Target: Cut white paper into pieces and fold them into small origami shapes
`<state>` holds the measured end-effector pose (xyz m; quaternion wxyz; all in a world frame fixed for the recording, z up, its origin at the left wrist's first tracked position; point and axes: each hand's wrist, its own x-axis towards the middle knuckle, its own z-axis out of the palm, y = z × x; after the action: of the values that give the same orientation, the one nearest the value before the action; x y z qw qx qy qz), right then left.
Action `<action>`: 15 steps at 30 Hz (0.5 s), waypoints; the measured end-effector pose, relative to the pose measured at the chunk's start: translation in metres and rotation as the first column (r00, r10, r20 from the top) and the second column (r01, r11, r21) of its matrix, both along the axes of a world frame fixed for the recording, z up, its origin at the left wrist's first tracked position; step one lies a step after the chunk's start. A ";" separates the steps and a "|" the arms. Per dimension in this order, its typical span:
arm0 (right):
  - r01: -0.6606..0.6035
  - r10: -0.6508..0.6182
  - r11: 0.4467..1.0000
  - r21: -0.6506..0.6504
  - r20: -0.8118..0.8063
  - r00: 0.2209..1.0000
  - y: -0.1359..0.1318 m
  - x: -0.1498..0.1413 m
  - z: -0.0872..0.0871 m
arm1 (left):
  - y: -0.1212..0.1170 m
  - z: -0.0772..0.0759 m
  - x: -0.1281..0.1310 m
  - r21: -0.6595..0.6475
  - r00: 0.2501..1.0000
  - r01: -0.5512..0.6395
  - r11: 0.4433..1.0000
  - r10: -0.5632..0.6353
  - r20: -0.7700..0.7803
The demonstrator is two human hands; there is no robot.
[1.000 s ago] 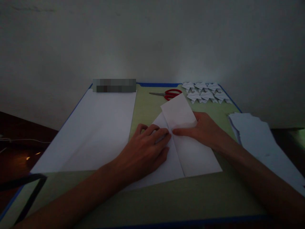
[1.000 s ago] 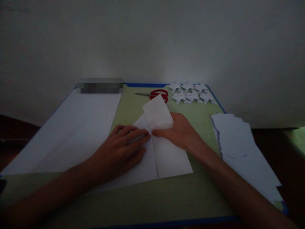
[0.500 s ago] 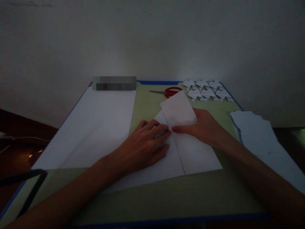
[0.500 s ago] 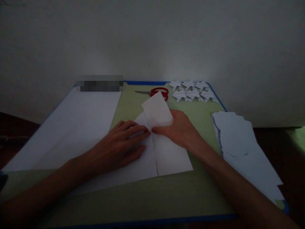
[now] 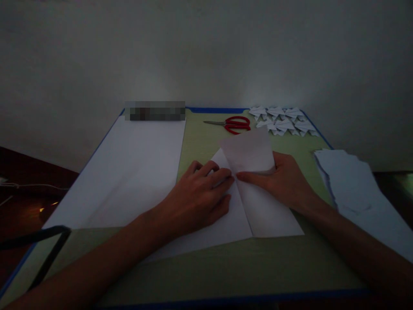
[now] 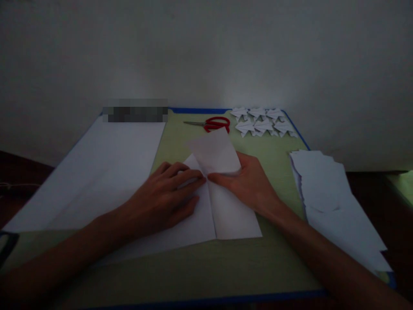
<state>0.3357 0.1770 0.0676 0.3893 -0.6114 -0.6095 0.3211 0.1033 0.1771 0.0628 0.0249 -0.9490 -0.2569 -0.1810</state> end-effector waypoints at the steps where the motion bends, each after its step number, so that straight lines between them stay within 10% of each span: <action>1: 0.005 -0.005 1.000 -0.002 0.001 1.000 -0.001 0.000 0.000 | 0.000 0.000 0.000 0.004 1.000 -0.001 1.000 0.001 -0.001; 15: 0.045 -0.044 0.998 0.038 -0.014 0.999 -0.007 -0.004 -0.003 | -0.001 0.000 0.002 0.007 1.000 -0.025 1.000 0.025 -0.012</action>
<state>0.3320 0.1702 0.0647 0.4120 -0.6151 -0.5993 0.3045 0.1056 0.1761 0.0625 0.0321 -0.9467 -0.2678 -0.1758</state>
